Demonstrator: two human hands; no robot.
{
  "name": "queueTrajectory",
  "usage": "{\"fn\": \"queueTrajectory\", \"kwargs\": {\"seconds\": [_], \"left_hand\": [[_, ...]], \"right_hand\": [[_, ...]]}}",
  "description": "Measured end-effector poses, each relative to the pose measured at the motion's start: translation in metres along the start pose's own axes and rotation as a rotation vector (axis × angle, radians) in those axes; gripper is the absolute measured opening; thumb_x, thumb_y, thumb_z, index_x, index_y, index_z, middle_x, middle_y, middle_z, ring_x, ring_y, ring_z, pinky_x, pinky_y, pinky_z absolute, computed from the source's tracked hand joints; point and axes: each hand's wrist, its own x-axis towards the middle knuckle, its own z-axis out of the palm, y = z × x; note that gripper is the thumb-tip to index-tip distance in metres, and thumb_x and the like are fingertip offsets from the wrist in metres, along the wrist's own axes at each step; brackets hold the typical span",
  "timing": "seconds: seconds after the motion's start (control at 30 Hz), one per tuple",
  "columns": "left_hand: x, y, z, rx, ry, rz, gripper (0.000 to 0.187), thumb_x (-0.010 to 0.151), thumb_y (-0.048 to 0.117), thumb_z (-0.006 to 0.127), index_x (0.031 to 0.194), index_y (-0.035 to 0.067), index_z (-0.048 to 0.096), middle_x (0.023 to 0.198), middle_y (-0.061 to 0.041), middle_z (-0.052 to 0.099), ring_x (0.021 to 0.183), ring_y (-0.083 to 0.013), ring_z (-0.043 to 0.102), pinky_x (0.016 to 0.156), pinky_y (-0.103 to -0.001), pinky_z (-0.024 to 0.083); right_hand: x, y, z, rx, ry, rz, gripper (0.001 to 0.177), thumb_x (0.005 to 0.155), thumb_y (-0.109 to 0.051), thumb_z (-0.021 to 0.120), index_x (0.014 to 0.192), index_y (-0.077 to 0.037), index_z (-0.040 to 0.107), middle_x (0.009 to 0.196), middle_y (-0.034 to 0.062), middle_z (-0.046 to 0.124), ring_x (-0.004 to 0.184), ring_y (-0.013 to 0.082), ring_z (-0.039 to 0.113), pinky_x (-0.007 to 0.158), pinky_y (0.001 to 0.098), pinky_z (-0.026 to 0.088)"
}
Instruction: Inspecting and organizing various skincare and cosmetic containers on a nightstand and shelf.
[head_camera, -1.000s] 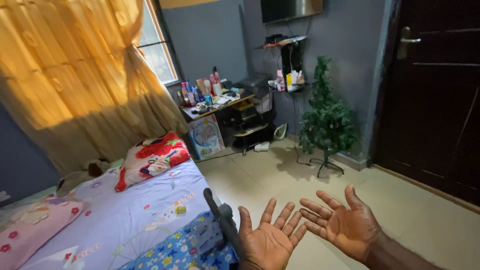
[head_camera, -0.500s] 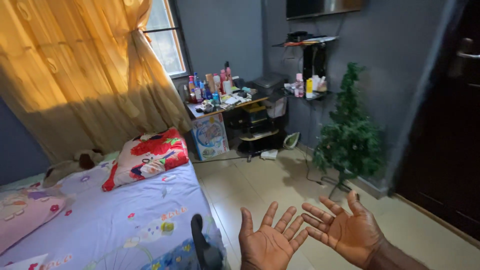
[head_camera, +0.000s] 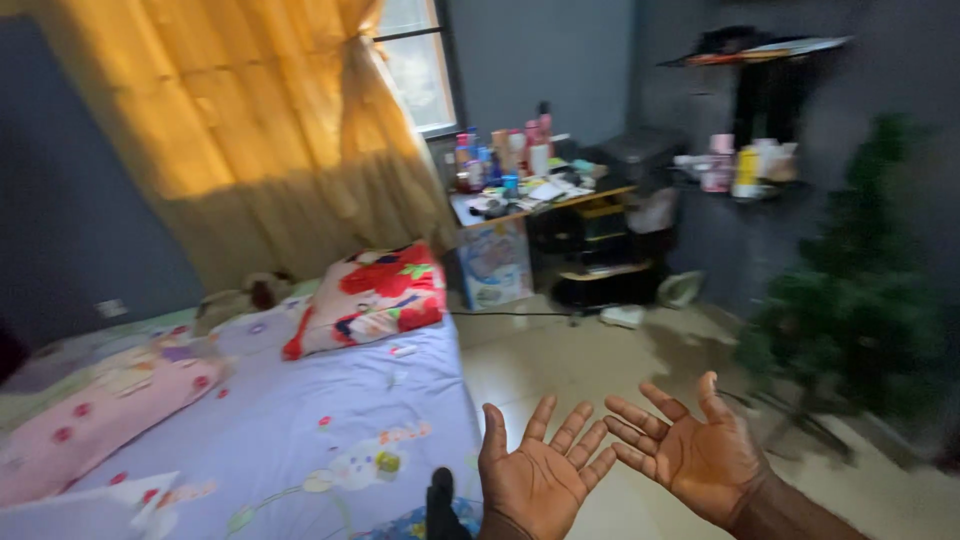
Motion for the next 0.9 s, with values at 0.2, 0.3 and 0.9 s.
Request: {"fn": "queueTrajectory", "kwargs": {"seconds": [0.2, 0.3, 0.9], "left_hand": [[0.058, 0.049, -0.019, 0.004, 0.031, 0.151, 0.106, 0.073, 0.079, 0.063, 0.157, 0.019, 0.035, 0.164, -0.024, 0.029, 0.151, -0.0459, 0.025, 0.117, -0.066, 0.026], [0.094, 0.064, -0.011, -0.012, 0.106, 0.229, 0.105, 0.07, 0.078, 0.062, 0.153, 0.018, 0.037, 0.161, -0.024, 0.034, 0.149, -0.047, 0.029, 0.115, -0.068, 0.027], [0.188, 0.14, -0.009, -0.08, 0.205, 0.615, 0.103, 0.073, 0.076, 0.064, 0.154, 0.017, 0.037, 0.159, -0.026, 0.038, 0.146, -0.0456, 0.034, 0.112, -0.066, 0.034]], "right_hand": [[0.104, -0.019, 0.015, -0.023, -0.11, 0.13, 0.086, 0.085, -0.076, 0.042, 0.14, -0.009, 0.045, 0.149, 0.0308, 0.049, 0.138, 0.0442, 0.046, 0.109, 0.0572, 0.039], [0.161, -0.044, 0.02, -0.075, -0.162, 0.184, 0.086, 0.084, -0.076, 0.04, 0.139, -0.011, 0.045, 0.15, 0.0298, 0.049, 0.139, 0.0448, 0.046, 0.109, 0.0582, 0.039], [0.364, -0.075, 0.088, -0.274, -0.354, 0.512, 0.094, 0.084, -0.078, 0.04, 0.15, -0.011, 0.035, 0.146, 0.0296, 0.052, 0.124, 0.0439, 0.056, 0.097, 0.0571, 0.048]]}}
